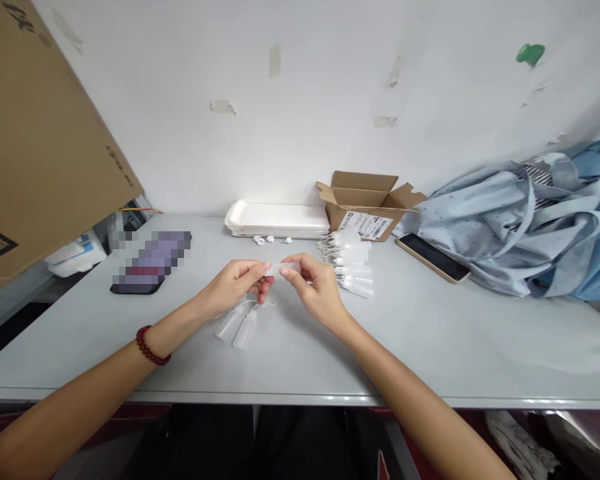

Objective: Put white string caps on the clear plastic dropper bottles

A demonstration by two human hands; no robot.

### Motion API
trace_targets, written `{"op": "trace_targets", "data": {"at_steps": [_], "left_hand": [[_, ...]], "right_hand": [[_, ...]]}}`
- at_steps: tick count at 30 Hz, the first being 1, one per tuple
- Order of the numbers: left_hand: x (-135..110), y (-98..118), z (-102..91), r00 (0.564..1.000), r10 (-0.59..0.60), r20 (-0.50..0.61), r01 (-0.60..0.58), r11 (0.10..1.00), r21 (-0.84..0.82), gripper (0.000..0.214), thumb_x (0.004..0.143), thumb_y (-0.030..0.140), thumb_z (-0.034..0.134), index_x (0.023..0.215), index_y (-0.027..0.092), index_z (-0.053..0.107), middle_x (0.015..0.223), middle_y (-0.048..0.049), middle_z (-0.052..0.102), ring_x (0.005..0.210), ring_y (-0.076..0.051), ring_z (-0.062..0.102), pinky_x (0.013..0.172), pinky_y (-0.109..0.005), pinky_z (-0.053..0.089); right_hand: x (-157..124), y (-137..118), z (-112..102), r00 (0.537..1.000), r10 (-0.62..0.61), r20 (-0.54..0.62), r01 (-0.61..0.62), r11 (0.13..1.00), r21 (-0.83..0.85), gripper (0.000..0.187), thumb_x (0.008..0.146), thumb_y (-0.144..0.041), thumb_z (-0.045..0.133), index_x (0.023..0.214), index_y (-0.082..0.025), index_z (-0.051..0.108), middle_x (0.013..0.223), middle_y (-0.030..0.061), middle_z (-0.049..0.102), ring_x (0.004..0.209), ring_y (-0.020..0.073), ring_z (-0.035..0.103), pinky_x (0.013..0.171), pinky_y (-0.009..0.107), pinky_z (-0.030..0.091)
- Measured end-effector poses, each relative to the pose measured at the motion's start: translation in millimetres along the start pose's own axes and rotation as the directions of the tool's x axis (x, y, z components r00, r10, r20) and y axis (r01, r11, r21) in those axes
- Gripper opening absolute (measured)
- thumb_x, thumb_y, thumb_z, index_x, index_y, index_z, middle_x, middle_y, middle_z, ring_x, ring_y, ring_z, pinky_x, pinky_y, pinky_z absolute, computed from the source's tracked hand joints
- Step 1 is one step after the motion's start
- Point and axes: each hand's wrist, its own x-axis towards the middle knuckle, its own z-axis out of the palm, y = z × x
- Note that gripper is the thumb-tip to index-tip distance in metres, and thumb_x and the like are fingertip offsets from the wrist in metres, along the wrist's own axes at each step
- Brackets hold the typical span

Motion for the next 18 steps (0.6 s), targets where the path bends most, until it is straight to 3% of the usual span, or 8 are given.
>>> {"op": "trace_targets", "data": {"at_steps": [6,13,18], "left_hand": [[-2,4,3.4,0.996,0.078,-0.040,-0.071,0.985,0.159,0.026,0.086,0.035,0.053,0.075,0.013,0.058,0.069,-0.0034,0.063,0.063,-0.013,0.060,0.065,-0.027,0.048],[-1,-9,4.0,0.976,0.196,-0.092,-0.170,0.957,0.233,0.016,0.082,0.032,0.058,0.082,0.016,0.056,0.077,-0.0027,0.064,0.073,-0.015,0.063,0.067,-0.028,0.050],[0,-4,4.6,0.984,0.159,-0.083,-0.139,0.969,0.204,0.022,0.083,0.036,0.058,0.082,0.014,0.057,0.076,-0.0034,0.063,0.072,-0.015,0.063,0.066,-0.027,0.050]], "right_hand": [[0,1,2,0.994,0.103,-0.023,-0.101,0.992,0.076,0.025,0.084,-0.040,0.055,0.084,-0.016,0.063,0.051,-0.0053,0.041,0.048,0.0101,0.040,0.048,0.024,0.030],[2,-1,4,0.985,0.172,-0.005,-0.168,0.967,0.191,0.026,0.082,-0.042,0.057,0.079,-0.016,0.060,0.047,-0.0061,0.043,0.044,0.0092,0.040,0.046,0.024,0.030],[3,1,3,0.989,0.151,-0.006,-0.146,0.966,0.213,0.027,0.083,-0.043,0.057,0.082,-0.016,0.060,0.047,-0.0065,0.044,0.044,0.0093,0.040,0.047,0.024,0.031]]}}
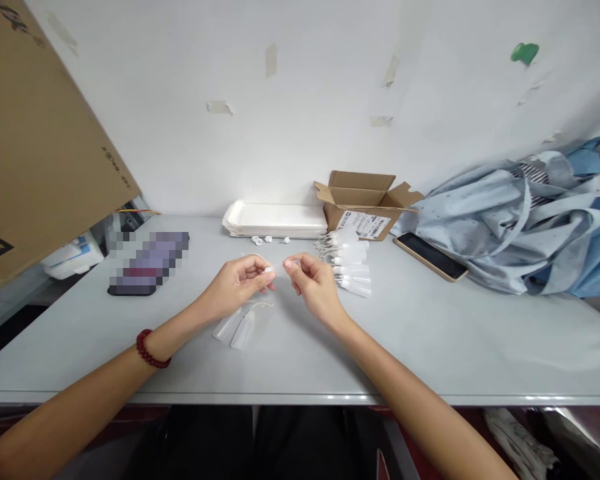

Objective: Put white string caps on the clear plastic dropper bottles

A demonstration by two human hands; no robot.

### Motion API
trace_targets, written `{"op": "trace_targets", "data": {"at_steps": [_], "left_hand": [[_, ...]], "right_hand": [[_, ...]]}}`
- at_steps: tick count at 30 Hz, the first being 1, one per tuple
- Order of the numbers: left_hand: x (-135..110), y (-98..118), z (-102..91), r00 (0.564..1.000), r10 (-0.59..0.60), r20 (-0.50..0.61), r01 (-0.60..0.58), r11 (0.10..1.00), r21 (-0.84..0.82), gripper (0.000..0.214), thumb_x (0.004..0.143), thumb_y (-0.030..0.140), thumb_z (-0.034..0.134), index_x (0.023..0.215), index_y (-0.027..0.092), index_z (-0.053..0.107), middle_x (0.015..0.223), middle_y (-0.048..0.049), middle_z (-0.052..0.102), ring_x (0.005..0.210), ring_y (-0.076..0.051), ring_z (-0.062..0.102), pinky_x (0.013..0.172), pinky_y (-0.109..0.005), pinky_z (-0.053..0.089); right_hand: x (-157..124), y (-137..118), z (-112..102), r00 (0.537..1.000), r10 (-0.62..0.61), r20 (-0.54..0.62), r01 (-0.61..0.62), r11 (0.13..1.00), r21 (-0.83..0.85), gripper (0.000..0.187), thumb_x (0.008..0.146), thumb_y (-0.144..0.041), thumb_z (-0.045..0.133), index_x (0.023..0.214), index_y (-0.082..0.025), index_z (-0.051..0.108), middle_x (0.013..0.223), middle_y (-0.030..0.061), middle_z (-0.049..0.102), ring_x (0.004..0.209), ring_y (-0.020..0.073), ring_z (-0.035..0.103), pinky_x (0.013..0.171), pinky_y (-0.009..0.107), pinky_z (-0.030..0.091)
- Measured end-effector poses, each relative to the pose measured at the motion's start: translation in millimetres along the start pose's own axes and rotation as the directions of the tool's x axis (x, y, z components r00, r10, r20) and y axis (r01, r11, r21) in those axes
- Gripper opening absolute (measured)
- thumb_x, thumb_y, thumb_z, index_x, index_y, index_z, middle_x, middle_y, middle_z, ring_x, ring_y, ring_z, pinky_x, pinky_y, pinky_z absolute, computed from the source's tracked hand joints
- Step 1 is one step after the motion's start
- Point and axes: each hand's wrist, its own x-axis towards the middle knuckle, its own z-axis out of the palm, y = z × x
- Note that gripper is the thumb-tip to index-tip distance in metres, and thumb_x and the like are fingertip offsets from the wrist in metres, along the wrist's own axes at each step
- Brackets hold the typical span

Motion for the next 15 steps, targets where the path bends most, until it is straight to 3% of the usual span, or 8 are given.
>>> {"op": "trace_targets", "data": {"at_steps": [6,12,15], "left_hand": [[2.2,-0.2,-2.4,0.988,-0.105,0.115,0.123,0.978,-0.167,0.037,0.088,0.048,0.046,0.080,0.013,0.057,0.068,-0.0026,0.060,0.057,-0.012,0.060,0.055,-0.025,0.048],[-0.4,4.2,-3.3,0.992,-0.097,0.085,0.108,0.985,-0.132,0.033,0.084,0.042,0.056,0.068,0.012,0.058,0.060,-0.0004,0.057,0.050,-0.009,0.054,0.051,-0.022,0.044],[-1.9,3.7,-0.7,0.994,-0.078,0.077,0.085,0.993,-0.081,0.032,0.084,0.040,0.055,0.067,0.012,0.058,0.061,-0.0017,0.059,0.051,-0.010,0.056,0.051,-0.022,0.044]], "right_hand": [[0.4,-0.7,0.1,0.999,-0.032,0.018,0.032,0.999,-0.007,0.025,0.084,-0.041,0.055,0.089,-0.017,0.059,0.050,-0.0065,0.046,0.046,0.0097,0.043,0.050,0.024,0.034],[0.0,-0.6,0.0,0.998,0.016,0.057,-0.016,1.000,-0.003,0.024,0.086,-0.041,0.054,0.086,-0.017,0.058,0.045,-0.0073,0.044,0.043,0.0091,0.040,0.047,0.024,0.031],[1.6,1.4,-0.1,0.995,0.084,0.058,-0.089,0.993,0.080,0.028,0.084,-0.044,0.057,0.073,-0.018,0.053,0.044,-0.0076,0.040,0.039,0.0078,0.036,0.043,0.023,0.028]]}}
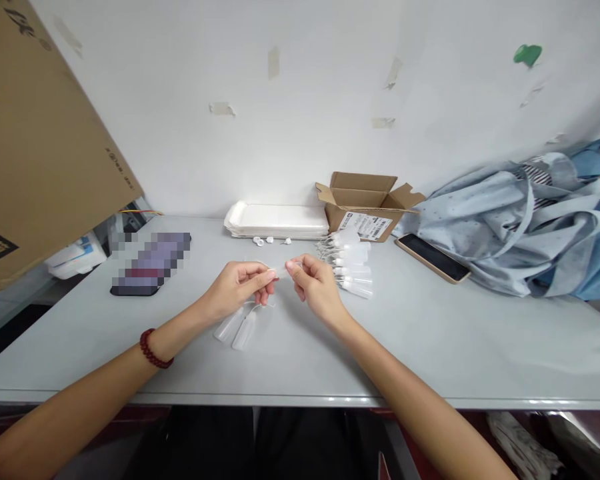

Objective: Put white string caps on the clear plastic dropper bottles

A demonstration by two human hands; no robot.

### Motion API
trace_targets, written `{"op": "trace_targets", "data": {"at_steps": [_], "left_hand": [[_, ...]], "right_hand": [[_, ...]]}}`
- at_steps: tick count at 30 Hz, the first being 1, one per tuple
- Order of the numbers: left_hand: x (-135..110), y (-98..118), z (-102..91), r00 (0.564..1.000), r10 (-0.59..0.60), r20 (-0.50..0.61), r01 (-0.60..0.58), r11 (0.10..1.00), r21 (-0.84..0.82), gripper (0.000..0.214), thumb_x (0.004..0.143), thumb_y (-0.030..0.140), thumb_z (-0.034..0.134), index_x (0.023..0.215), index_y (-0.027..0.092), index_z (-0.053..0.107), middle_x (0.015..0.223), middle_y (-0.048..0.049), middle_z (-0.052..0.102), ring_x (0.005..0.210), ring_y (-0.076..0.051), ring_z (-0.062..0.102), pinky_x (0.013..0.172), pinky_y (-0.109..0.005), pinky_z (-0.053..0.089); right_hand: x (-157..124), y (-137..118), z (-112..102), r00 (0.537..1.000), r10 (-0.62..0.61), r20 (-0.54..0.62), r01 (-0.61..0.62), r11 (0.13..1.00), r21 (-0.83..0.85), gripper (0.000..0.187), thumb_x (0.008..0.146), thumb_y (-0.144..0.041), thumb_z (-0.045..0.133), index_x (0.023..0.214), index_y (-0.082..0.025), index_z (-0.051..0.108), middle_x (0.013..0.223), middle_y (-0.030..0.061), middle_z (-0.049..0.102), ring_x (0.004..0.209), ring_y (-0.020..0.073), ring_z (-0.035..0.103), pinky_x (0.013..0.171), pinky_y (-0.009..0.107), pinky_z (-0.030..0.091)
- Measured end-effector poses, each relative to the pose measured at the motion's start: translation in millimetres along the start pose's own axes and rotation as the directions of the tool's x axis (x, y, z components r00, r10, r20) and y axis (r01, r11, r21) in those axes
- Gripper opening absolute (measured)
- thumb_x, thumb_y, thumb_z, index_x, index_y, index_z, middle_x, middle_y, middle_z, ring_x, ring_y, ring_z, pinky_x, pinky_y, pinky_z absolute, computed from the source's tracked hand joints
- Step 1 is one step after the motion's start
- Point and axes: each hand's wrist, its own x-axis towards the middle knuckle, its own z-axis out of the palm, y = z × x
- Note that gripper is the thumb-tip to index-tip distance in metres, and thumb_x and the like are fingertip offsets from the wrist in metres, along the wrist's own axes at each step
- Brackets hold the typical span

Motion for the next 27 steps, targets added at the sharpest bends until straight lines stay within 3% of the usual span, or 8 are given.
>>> {"op": "trace_targets", "data": {"at_steps": [4,6,11,16,19,22,27], "left_hand": [[0,-5,5.9,0.998,0.026,-0.058,-0.016,0.987,0.162,0.030,0.085,0.040,0.052,0.072,0.014,0.060,0.067,-0.0023,0.063,0.055,-0.011,0.058,0.053,-0.022,0.044],[1,-6,7.1,0.996,0.046,-0.080,-0.026,0.972,0.235,0.031,0.085,0.041,0.051,0.074,0.015,0.061,0.067,-0.0017,0.063,0.054,-0.011,0.056,0.052,-0.022,0.043],[12,-8,-8.4,0.980,0.149,-0.130,-0.084,0.909,0.409,0.032,0.085,0.042,0.049,0.076,0.016,0.066,0.070,-0.0017,0.065,0.064,-0.014,0.058,0.060,-0.024,0.044],[39,-30,-46.4,0.929,0.212,-0.302,-0.027,0.855,0.519,0.023,0.083,0.030,0.050,0.095,0.018,0.067,0.102,-0.0060,0.068,0.089,-0.019,0.061,0.077,-0.028,0.047],[53,-45,-63.9,0.946,0.248,-0.210,-0.093,0.826,0.557,0.031,0.084,0.024,0.046,0.108,0.018,0.064,0.123,-0.0086,0.059,0.104,-0.020,0.058,0.091,-0.034,0.044],[62,-58,-71.1,0.962,0.262,-0.074,-0.174,0.803,0.570,0.037,0.088,0.024,0.039,0.119,0.018,0.059,0.137,-0.0087,0.049,0.126,-0.020,0.043,0.108,-0.037,0.030],[66,-70,-72.7,0.977,0.212,0.002,-0.172,0.789,0.590,0.040,0.090,0.025,0.036,0.122,0.017,0.058,0.139,-0.0080,0.047,0.130,-0.020,0.039,0.112,-0.040,0.023]], "right_hand": [[6,2,-4,0.970,0.207,0.131,-0.233,0.943,0.238,0.043,0.076,-0.047,0.066,0.059,-0.020,0.038,0.049,-0.0086,0.030,0.038,0.0056,0.030,0.038,0.022,0.024],[9,-1,-9,0.939,0.269,0.214,-0.319,0.914,0.251,0.043,0.072,-0.048,0.069,0.059,-0.019,0.039,0.051,-0.0085,0.030,0.040,0.0054,0.031,0.038,0.022,0.026],[17,-20,-38,0.961,0.217,0.169,-0.225,0.974,0.027,0.034,0.073,-0.048,0.067,0.075,-0.015,0.058,0.057,-0.0021,0.050,0.047,0.0088,0.044,0.045,0.024,0.036],[19,-39,-83,0.970,0.215,0.118,-0.182,0.953,-0.241,0.035,0.072,-0.045,0.067,0.088,-0.015,0.065,0.066,0.0027,0.059,0.057,0.0122,0.051,0.053,0.026,0.041],[17,-44,-108,0.964,0.235,0.121,-0.175,0.912,-0.372,0.034,0.072,-0.043,0.068,0.091,-0.015,0.067,0.070,0.0039,0.063,0.060,0.0129,0.053,0.056,0.026,0.041],[14,-44,-129,0.957,0.262,0.124,-0.175,0.863,-0.474,0.039,0.072,-0.044,0.067,0.098,-0.015,0.067,0.078,0.0073,0.067,0.062,0.0148,0.055,0.057,0.028,0.041],[9,-43,-149,0.944,0.319,0.081,-0.214,0.782,-0.585,0.036,0.069,-0.042,0.067,0.095,-0.017,0.065,0.076,0.0057,0.066,0.065,0.0165,0.056,0.059,0.029,0.041]]}}
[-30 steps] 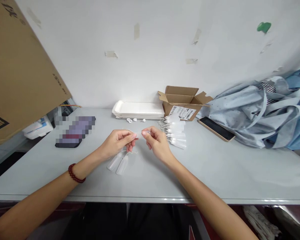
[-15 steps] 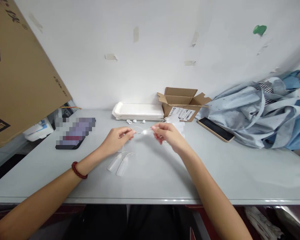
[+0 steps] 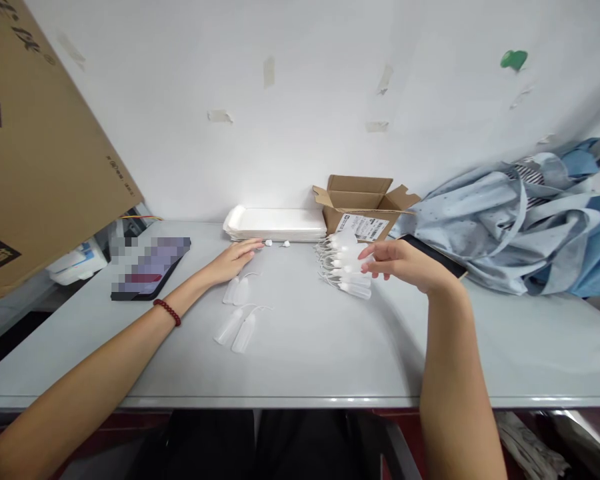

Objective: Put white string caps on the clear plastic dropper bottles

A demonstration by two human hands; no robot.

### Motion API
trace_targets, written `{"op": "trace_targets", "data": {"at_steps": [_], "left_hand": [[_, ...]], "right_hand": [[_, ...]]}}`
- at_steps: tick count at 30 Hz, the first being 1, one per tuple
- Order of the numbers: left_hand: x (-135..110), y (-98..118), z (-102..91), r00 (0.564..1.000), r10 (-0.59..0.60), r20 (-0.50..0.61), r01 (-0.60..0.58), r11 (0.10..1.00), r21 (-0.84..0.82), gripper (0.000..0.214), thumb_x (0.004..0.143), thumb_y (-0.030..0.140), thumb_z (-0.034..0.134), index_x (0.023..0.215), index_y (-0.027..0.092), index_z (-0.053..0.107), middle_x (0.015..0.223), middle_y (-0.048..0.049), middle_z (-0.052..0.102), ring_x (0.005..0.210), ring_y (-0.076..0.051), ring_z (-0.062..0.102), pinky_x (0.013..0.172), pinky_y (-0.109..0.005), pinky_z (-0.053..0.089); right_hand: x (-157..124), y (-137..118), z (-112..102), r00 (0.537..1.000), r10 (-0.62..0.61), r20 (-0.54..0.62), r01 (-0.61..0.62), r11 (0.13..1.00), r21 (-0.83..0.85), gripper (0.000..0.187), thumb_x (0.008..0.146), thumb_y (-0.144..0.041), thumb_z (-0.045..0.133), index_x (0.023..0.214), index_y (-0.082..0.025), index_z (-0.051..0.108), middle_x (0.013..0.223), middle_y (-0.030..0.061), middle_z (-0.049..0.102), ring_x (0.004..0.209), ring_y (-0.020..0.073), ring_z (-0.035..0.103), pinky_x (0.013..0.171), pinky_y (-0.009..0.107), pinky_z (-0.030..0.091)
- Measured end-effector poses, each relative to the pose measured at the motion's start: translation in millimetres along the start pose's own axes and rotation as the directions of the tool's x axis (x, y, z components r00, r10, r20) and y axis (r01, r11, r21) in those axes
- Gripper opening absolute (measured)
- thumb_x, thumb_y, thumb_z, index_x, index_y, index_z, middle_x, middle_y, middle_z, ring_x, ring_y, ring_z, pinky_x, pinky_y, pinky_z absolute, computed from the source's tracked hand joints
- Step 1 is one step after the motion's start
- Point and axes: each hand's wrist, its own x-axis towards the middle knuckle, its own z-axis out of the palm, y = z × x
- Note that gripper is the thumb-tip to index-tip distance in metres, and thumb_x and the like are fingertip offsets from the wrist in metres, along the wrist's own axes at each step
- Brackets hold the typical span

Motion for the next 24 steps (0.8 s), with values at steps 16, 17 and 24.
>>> {"op": "trace_targets", "data": {"at_steps": [16,17,24], "left_hand": [[0,2,0.8,0.997,-0.015,-0.075,0.019,0.998,0.054,0.032,0.086,0.023,0.041,0.106,0.019,0.067,0.122,-0.0083,0.060,0.117,-0.020,0.051,0.105,-0.037,0.035],[0,1,0.9,0.997,-0.018,-0.079,0.022,0.999,0.047,0.032,0.086,0.022,0.042,0.105,0.018,0.067,0.121,-0.0086,0.060,0.116,-0.020,0.052,0.104,-0.037,0.036],[-2,2,-0.5,0.992,-0.071,-0.103,0.069,0.997,-0.017,0.030,0.084,0.022,0.044,0.099,0.017,0.069,0.116,-0.0088,0.063,0.108,-0.021,0.057,0.096,-0.035,0.042]], "right_hand": [[10,16,4,0.976,0.214,0.041,-0.200,0.955,-0.220,0.023,0.065,-0.035,0.071,0.070,-0.017,0.057,0.068,0.0076,0.070,0.058,0.0198,0.065,0.052,0.030,0.048],[10,15,6,0.976,0.214,0.032,-0.202,0.953,-0.224,0.023,0.065,-0.034,0.071,0.070,-0.017,0.056,0.067,0.0075,0.070,0.057,0.0195,0.065,0.053,0.030,0.048],[11,19,6,0.977,0.211,-0.031,-0.213,0.956,-0.200,0.031,0.063,-0.039,0.074,0.076,-0.017,0.056,0.068,0.0111,0.071,0.060,0.0231,0.067,0.059,0.034,0.051]]}}
